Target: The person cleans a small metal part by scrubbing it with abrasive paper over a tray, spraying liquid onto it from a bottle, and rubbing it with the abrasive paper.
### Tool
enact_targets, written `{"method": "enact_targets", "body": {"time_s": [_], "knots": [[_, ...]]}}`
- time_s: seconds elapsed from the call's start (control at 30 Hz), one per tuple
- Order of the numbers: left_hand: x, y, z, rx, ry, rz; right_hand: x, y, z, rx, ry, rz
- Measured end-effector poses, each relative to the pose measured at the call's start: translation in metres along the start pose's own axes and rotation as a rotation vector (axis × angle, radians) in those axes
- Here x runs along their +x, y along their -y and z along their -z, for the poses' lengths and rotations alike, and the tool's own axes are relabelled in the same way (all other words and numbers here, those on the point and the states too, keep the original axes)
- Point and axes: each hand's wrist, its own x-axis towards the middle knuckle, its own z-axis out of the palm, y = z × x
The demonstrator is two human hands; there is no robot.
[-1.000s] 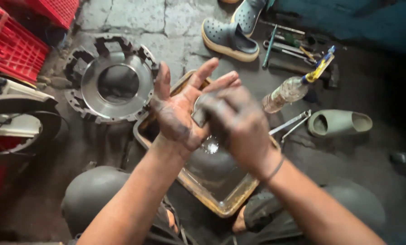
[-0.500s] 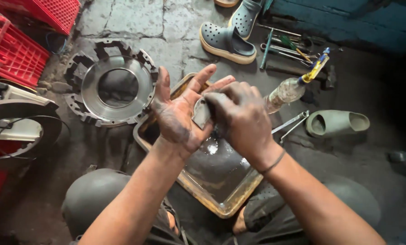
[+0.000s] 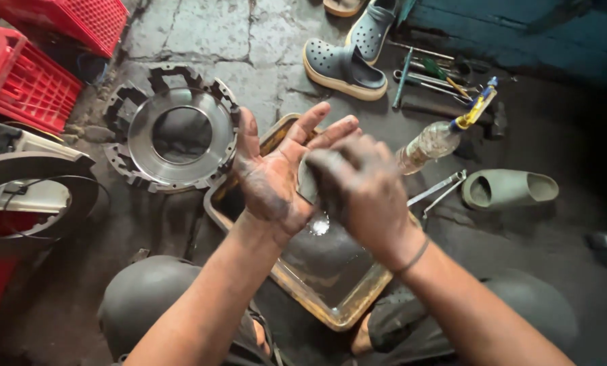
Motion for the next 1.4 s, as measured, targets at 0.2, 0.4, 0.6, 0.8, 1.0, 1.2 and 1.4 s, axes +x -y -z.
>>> {"method": "enact_targets", "body": {"time_s": [0.2, 0.4, 0.6, 0.8, 1.0, 1.2, 1.4], "knots": [[0.002, -0.005, -0.007, 0.144, -0.157, -0.083, -0.008, 0.016, 0.007, 0.127, 0.003, 0.056], [0.002, -0.009, -0.006, 0.077, 0.015, -0.055, -0.006, 0.0, 0.011, 0.052, 0.004, -0.008], [-0.001, -0.006, -0.009, 0.179, -0.014, -0.058, -0.005, 0.0, 0.009, 0.033, -0.021, 0.007], [0.002, -0.007, -0.011, 0.143, -0.075, -0.086, -0.018, 0.016, 0.008, 0.11, -0.023, 0.067], [0.002, 0.0, -0.009, 0.087, 0.024, 0.009, -0.009, -0.009, 0.013, -0.02, -0.024, -0.059], [0.006, 0.002, -0.005, 0.111, 0.0, -0.028, -0.013, 0.0, 0.01, 0.057, -0.005, -0.001], [0.002, 0.0, -0.004, 0.121, -0.013, -0.015, -0.014, 0.007, 0.007, 0.006, 0.002, -0.037]]}}
